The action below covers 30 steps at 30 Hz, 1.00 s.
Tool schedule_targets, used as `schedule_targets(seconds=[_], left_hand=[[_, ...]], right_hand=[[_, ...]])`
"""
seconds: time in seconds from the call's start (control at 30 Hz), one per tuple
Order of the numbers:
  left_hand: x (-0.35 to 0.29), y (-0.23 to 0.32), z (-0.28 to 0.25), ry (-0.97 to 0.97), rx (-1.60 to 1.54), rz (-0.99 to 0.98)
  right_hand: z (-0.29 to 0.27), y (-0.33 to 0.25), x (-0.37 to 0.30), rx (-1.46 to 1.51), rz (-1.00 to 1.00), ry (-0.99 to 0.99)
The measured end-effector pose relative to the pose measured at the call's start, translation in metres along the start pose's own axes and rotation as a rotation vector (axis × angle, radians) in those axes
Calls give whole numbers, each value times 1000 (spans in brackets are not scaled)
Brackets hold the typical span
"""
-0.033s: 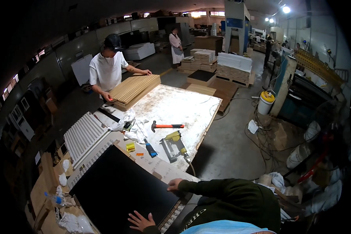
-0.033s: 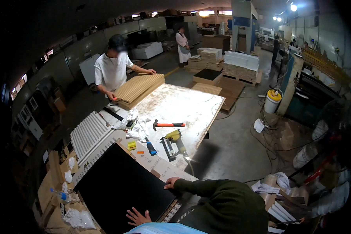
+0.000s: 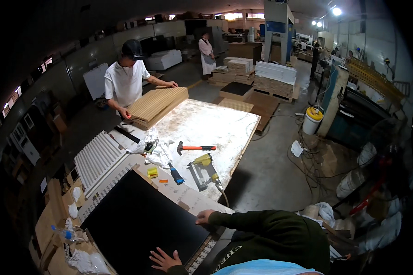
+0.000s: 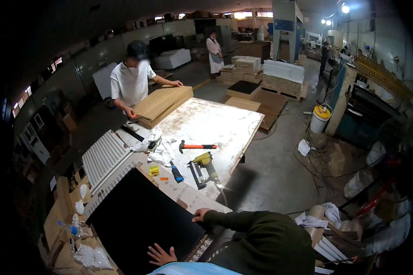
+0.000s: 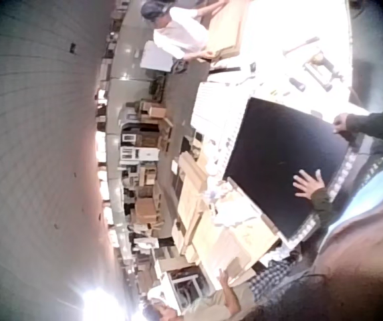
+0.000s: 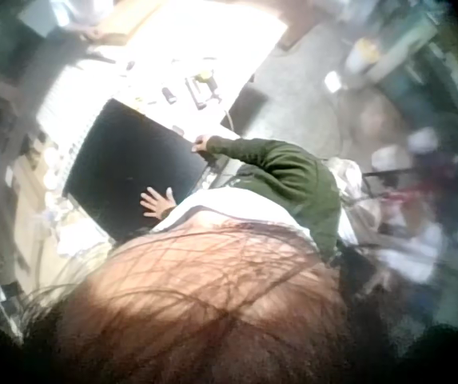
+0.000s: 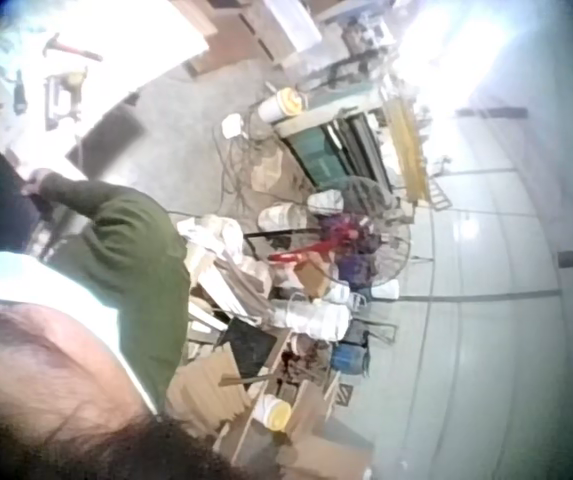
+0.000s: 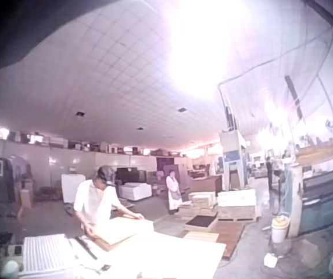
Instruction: The person aligns a wooden slatted panel and taps its edges with a hammer, then positions a black board on the panel and fastens it using a pneumatic nail gun.
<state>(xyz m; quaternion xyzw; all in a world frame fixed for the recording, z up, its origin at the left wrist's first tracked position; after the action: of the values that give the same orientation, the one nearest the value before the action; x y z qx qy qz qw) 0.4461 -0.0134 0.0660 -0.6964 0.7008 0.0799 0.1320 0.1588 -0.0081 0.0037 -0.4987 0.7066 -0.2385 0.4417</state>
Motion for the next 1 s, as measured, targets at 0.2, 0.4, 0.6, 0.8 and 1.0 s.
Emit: schedule_targets(seconds=[0.2, 0.4, 0.6, 0.8, 1.0], left_hand=[[4, -6, 6, 73, -87, 18], [18, 32, 24, 170, -103, 29], [-15, 119, 17, 158, -175, 173], [-13, 168, 6, 49, -170, 142], [3, 178, 10, 97, -87, 102]], right_hand=[[5, 5, 4, 48, -168, 16], [7, 17, 7, 110, -105, 4], [-145, 3, 17, 102, -107, 479], [-310, 99, 122, -333, -148, 993], [-335, 101, 157, -496, 4, 545]])
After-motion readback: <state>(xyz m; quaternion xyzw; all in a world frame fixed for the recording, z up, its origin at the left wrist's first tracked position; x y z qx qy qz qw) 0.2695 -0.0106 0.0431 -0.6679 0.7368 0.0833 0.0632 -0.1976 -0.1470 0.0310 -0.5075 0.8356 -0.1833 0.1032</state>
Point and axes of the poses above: each hand's wrist, its own x-axis towards the middle knuckle, its own z-axis out of the palm, y = z × x, the point moved 6 cm from there along x, towards the middle knuckle, and after that the axes turned 4 degrees about -y, right-handed, at the moved point
